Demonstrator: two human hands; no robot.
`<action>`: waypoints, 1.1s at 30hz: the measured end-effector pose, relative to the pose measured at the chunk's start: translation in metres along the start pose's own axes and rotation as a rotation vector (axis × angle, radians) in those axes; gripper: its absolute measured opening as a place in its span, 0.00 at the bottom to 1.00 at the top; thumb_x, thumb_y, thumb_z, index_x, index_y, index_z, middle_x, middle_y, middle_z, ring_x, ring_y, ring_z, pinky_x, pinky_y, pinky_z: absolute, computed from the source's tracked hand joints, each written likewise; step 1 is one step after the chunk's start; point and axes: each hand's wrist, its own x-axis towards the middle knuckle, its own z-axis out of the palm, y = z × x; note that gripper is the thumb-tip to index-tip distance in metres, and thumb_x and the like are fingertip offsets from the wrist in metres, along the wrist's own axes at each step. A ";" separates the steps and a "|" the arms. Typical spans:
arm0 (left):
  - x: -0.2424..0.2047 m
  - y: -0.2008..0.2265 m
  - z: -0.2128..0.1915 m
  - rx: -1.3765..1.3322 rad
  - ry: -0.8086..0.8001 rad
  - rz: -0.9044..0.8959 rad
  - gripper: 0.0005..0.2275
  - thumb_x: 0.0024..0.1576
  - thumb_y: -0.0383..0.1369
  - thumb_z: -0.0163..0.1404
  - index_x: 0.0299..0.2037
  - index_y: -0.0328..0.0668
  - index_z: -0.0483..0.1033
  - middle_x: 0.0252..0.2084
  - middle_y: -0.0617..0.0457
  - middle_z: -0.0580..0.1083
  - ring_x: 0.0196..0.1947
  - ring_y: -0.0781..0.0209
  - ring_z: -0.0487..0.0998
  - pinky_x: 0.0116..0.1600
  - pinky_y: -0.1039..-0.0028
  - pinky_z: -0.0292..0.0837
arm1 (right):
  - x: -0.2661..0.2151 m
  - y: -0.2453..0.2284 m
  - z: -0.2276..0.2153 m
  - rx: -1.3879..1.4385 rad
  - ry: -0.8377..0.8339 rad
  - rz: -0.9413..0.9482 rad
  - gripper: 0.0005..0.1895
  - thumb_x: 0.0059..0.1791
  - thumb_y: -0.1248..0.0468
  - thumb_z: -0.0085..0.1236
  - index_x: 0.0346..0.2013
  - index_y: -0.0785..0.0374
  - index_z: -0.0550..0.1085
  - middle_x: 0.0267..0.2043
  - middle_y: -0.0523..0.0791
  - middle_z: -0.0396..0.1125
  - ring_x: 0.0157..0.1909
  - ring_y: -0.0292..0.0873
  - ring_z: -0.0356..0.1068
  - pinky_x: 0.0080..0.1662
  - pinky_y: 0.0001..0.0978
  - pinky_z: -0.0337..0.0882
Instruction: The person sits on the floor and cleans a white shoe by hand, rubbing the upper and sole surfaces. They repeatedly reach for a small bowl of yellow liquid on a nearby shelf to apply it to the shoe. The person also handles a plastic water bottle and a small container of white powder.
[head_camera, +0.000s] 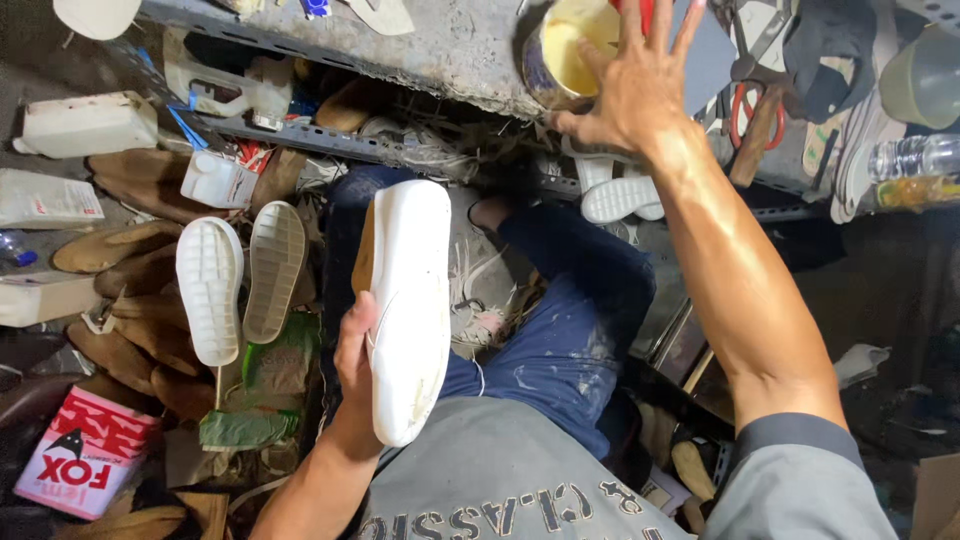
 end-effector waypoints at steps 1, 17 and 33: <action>0.000 -0.001 -0.002 0.067 0.035 0.035 0.29 0.58 0.51 0.43 0.61 0.38 0.73 0.45 0.43 0.78 0.43 0.53 0.77 0.45 0.64 0.72 | 0.009 0.000 0.009 -0.183 -0.052 0.027 0.56 0.45 0.09 0.31 0.45 0.52 0.83 0.86 0.59 0.32 0.78 0.71 0.16 0.62 0.78 0.15; -0.016 -0.002 0.007 0.133 0.072 0.085 0.29 0.58 0.49 0.42 0.58 0.30 0.75 0.45 0.36 0.79 0.42 0.48 0.80 0.42 0.60 0.77 | -0.143 -0.014 -0.097 0.207 0.443 -0.258 0.14 0.55 0.50 0.64 0.44 0.57 0.84 0.61 0.49 0.78 0.77 0.67 0.53 0.63 0.82 0.46; -0.063 -0.025 0.030 0.147 -0.400 0.299 0.23 0.61 0.38 0.51 0.66 0.38 0.66 0.61 0.45 0.73 0.59 0.53 0.75 0.65 0.66 0.68 | -0.274 -0.160 -0.089 1.075 0.769 -0.324 0.31 0.56 0.37 0.41 0.65 0.51 0.69 0.78 0.64 0.35 0.81 0.70 0.38 0.79 0.76 0.45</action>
